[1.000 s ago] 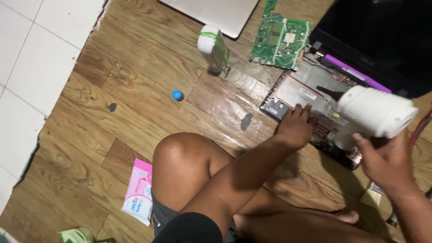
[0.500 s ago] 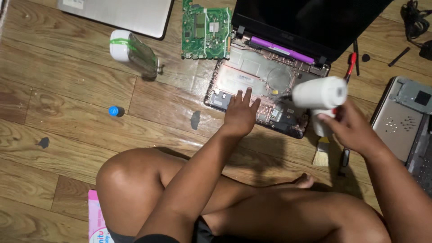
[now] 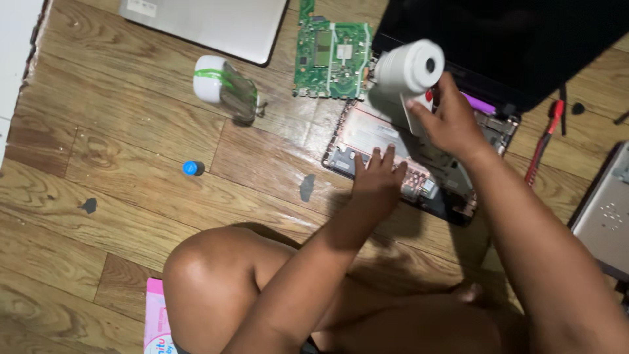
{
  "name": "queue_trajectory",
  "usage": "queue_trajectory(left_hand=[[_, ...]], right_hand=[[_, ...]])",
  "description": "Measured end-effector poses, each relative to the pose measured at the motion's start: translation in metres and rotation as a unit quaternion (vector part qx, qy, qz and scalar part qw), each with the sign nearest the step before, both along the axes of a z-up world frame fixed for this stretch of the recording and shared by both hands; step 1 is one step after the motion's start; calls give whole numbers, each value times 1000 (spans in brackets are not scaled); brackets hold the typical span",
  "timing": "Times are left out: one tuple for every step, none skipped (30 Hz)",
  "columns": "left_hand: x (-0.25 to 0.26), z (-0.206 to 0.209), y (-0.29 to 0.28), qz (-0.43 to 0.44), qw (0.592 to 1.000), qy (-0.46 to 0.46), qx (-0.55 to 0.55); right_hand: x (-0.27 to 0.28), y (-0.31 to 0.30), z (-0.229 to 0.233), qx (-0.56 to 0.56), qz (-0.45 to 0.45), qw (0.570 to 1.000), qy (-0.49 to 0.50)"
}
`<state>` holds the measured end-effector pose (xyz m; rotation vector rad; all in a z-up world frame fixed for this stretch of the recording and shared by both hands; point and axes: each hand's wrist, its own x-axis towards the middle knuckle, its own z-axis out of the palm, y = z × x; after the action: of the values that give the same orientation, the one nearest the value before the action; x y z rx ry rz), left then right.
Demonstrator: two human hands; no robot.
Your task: The person cleans and reassembles a laptop by brushing dust off the internal chassis, using a handheld blower on the components, and then placing the motherboard and smaller circuit boards back into the case.
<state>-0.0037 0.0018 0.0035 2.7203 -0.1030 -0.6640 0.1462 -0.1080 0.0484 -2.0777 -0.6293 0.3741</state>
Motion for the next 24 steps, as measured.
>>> queue_trajectory(left_hand=[[2, -1, -2, 7, 1000, 2, -1], [2, -3, -3, 11, 1000, -9, -5], [1, -5, -4, 16, 1000, -21, -10], [-1, -8, -4, 22, 999, -31, -12], [-5, -10, -6, 36, 997, -69, -16], [-9, -11, -7, 47, 993, -107, -19], [-11, -13, -7, 59, 987, -145, -23], [-10, -15, -8, 57, 989, -135, -20], [-8, -16, -10, 55, 991, -125, -17], [-7, -17, -11, 53, 992, -116, -14], [-6, -18, -13, 63, 990, -127, -21], [-8, -19, -13, 72, 988, -138, -26], [-9, -20, -14, 80, 985, -148, -31], [-10, -22, -14, 85, 982, -166, -30], [-12, -23, -14, 90, 978, -184, -29], [-12, -24, -14, 95, 974, -202, -29], [-12, -25, -14, 95, 973, -208, -25], [-12, -24, -15, 95, 972, -213, -23], [-12, -24, -15, 95, 971, -219, -20], [-13, -23, -15, 93, 974, -207, -25], [-14, -21, -14, 91, 976, -195, -30], [-14, -20, -13, 89, 978, -184, -35], [-13, -18, -12, 84, 982, -164, -35], [-11, -16, -13, 78, 986, -144, -37]], right_hand=[[0, 10, -2, 20, -15, 1000, -18], [0, 18, -4, 40, -28, 998, -36], [4, 23, -4, 40, -13, 999, -18], [9, 28, -3, 41, 2, 999, 0], [11, 34, -4, 42, 18, 999, 18], [10, 40, -5, 10, 30, 999, 27], [8, 46, -6, -21, 42, 998, 35], [6, 51, -7, -55, 53, 996, 42], [1, 56, -10, -29, 65, 997, 25], [-3, 63, -12, -3, 78, 997, 7], [-5, 68, -13, 24, 90, 996, -11], [-7, 72, -14, 4, 79, 997, -12], [-8, 76, -14, -17, 69, 997, -13], [-9, 80, -14, -36, 57, 998, -14], [-10, 84, -14, -31, 62, 998, -11], [-11, 86, -14, -26, 66, 997, -9], [-12, 89, -13, -22, 70, 997, -7], [-12, 91, -12, -16, 73, 997, -5], [-13, 93, -12, -11, 75, 997, -2], [-14, 94, -12, -6, 78, 997, 1], [-14, 94, -12, -21, 77, 997, 9], [-12, 94, -11, -35, 76, 996, 16], [-10, 93, -11, -49, 75, 996, 24], [-7, 89, -10, -53, 64, 996, 28]])
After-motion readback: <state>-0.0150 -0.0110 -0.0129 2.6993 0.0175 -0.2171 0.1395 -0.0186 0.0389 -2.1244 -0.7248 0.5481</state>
